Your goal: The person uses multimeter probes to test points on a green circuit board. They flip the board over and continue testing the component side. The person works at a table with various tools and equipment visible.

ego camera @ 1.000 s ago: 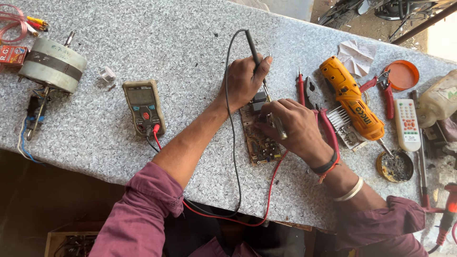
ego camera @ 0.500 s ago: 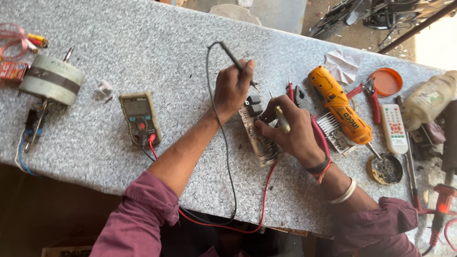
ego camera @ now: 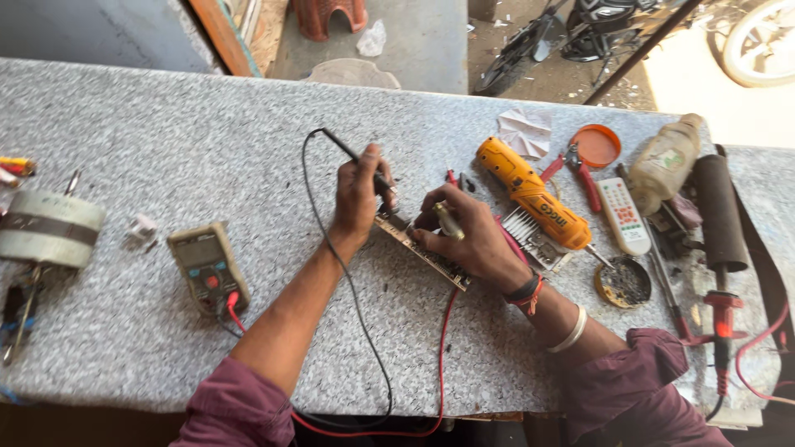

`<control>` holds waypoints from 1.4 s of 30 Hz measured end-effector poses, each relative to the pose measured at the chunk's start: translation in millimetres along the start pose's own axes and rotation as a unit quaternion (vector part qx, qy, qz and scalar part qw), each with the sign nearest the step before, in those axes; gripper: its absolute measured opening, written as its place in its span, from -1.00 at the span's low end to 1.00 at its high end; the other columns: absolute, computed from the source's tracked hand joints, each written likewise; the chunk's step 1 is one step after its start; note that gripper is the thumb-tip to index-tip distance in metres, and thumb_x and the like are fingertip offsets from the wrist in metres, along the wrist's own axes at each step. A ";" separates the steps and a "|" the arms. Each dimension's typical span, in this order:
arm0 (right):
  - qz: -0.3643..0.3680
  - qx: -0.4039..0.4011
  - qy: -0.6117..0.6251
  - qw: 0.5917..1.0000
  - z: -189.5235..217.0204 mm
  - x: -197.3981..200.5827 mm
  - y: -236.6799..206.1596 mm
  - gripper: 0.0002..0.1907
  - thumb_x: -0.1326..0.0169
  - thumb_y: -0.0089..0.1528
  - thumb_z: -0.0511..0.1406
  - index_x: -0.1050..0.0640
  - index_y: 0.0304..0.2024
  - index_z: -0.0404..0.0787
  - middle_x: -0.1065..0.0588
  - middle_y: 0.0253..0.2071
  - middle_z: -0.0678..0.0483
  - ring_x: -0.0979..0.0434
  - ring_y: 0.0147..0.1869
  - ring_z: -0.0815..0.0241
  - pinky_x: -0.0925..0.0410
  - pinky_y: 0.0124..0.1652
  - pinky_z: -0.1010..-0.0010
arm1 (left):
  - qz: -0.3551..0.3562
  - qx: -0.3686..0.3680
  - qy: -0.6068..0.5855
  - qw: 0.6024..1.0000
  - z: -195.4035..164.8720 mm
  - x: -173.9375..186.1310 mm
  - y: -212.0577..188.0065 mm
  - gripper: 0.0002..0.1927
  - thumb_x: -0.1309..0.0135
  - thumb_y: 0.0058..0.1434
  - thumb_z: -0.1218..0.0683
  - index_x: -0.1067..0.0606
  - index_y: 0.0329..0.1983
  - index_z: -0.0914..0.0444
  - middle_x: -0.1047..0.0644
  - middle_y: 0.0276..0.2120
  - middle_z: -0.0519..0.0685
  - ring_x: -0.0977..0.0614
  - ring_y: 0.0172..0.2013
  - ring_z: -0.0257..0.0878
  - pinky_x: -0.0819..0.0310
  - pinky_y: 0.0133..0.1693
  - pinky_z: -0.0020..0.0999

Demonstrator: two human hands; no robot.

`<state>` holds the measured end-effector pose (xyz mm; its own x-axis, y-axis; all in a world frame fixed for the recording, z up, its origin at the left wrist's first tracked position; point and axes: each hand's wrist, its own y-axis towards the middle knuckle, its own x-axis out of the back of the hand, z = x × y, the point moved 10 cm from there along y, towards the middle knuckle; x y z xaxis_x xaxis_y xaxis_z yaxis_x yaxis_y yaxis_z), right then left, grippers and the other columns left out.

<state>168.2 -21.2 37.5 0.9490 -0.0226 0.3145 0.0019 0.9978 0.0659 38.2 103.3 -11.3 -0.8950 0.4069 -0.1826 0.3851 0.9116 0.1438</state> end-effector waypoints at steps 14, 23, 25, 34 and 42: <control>0.046 0.057 -0.077 0.994 6.1 6.9 3.9 -0.67 -0.34 0.18 -0.25 -0.53 -0.10 -0.23 -0.65 -0.20 0.07 -0.68 -0.09 0.29 -0.54 -0.09 0.41 | 0.038 -0.048 0.029 0.998 -13.2 -20.4 -13.0 -0.44 0.24 0.50 -0.24 -0.41 -0.53 0.15 -0.49 -0.67 -0.09 -0.53 -0.68 -0.38 -0.40 -0.63 -0.45; 0.030 0.044 -0.077 0.996 -3.3 14.2 9.7 -0.66 -0.33 0.17 -0.23 -0.52 -0.09 -0.21 -0.66 -0.22 0.12 -0.68 -0.11 0.37 -0.54 -0.13 0.45 | 0.012 -0.082 0.051 0.995 -23.5 -25.7 -23.2 -0.47 0.18 0.52 -0.16 -0.36 -0.53 0.20 -0.42 -0.66 -0.13 -0.39 -0.64 -0.46 -0.25 -0.57 -0.46; 0.035 0.045 -0.071 0.996 -4.4 13.9 9.7 -0.65 -0.35 0.16 -0.25 -0.52 -0.10 -0.23 -0.64 -0.21 0.10 -0.64 -0.12 0.36 -0.52 -0.15 0.44 | 0.009 -0.088 0.054 0.995 -23.9 -25.1 -22.9 -0.46 0.19 0.52 -0.16 -0.35 -0.56 0.20 -0.40 -0.68 -0.14 -0.36 -0.65 -0.46 -0.20 -0.59 -0.46; 0.056 0.044 0.029 0.997 -5.0 9.2 9.1 -0.65 -0.31 0.20 -0.25 -0.52 -0.04 -0.25 -0.62 -0.16 0.10 -0.62 -0.05 0.35 -0.51 -0.07 0.46 | -0.017 -0.078 0.068 0.994 -16.0 -19.3 -23.8 -0.43 0.19 0.52 -0.16 -0.36 -0.60 0.19 -0.34 -0.69 -0.19 -0.33 -0.65 -0.46 -0.13 -0.58 -0.47; 0.206 0.120 0.047 0.970 17.2 -11.1 -1.4 -0.27 -0.39 0.10 -0.07 -0.43 0.18 -0.27 -0.52 0.21 -0.08 -0.51 0.34 0.03 -0.38 0.33 0.15 | -0.191 -0.002 0.060 0.980 -14.4 25.6 -14.3 -0.46 0.20 0.45 -0.20 -0.39 -0.58 0.16 -0.32 -0.73 -0.20 -0.31 -0.71 -0.42 -0.10 -0.64 -0.45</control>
<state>152.2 -23.5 50.3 0.8780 0.3925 0.2739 -0.4468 0.8774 0.1747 6.5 99.9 -4.1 -0.9938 0.0266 -0.1079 0.0168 0.9957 0.0908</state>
